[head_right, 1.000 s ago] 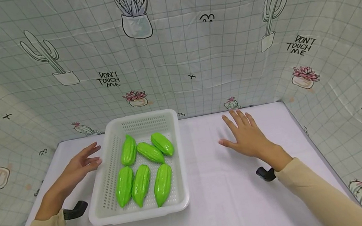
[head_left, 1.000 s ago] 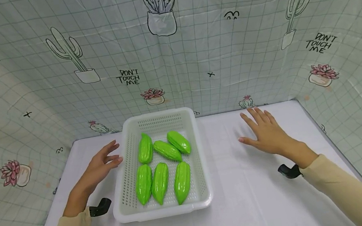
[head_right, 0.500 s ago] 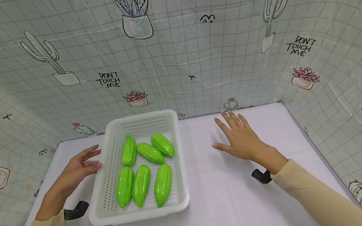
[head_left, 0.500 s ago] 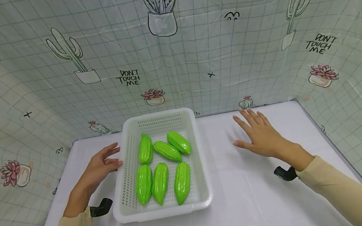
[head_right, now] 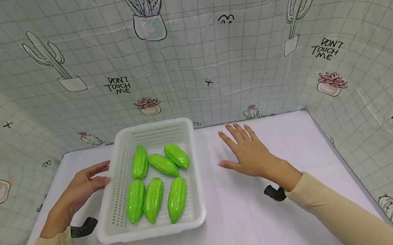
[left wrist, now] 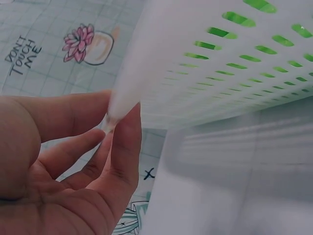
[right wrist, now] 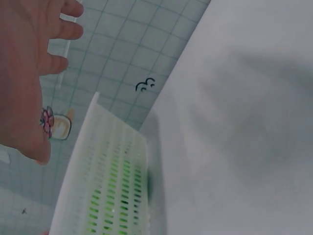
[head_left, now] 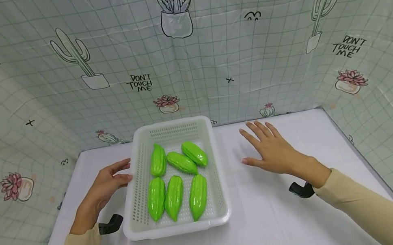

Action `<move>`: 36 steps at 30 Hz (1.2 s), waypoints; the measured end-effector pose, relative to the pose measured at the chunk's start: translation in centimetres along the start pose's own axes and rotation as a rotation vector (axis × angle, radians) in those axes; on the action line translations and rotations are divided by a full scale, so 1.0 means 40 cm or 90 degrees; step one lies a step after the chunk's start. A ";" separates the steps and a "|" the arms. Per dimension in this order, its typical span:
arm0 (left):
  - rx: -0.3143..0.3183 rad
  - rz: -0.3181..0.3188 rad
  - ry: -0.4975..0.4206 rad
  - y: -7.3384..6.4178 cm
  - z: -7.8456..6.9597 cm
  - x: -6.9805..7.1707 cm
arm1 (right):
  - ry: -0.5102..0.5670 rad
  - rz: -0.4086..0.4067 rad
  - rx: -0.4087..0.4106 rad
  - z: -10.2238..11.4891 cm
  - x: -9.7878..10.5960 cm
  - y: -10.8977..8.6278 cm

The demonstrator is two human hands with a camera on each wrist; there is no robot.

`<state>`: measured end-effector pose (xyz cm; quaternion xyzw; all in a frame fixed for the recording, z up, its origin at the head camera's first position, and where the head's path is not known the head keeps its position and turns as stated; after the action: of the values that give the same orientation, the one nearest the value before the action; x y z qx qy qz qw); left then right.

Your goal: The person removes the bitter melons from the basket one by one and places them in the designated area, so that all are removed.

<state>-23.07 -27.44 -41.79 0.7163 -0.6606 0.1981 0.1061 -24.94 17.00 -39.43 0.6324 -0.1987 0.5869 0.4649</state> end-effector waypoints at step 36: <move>0.015 0.004 -0.019 -0.001 0.012 -0.002 | -0.016 0.083 0.161 0.297 -0.032 0.098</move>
<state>-22.97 -27.56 -42.23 0.7182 -0.6621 0.1954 0.0872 -21.74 4.95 -37.77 0.6791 -0.1699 0.6280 0.3400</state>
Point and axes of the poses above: each hand's wrist, its own y-axis towards the middle knuckle, its own x-axis out of the back of the hand, z = x × y, the point moved 7 cm from there along y, towards the middle knuckle, and after that the axes turned 14 degrees about -z, right-handed, at the moved point
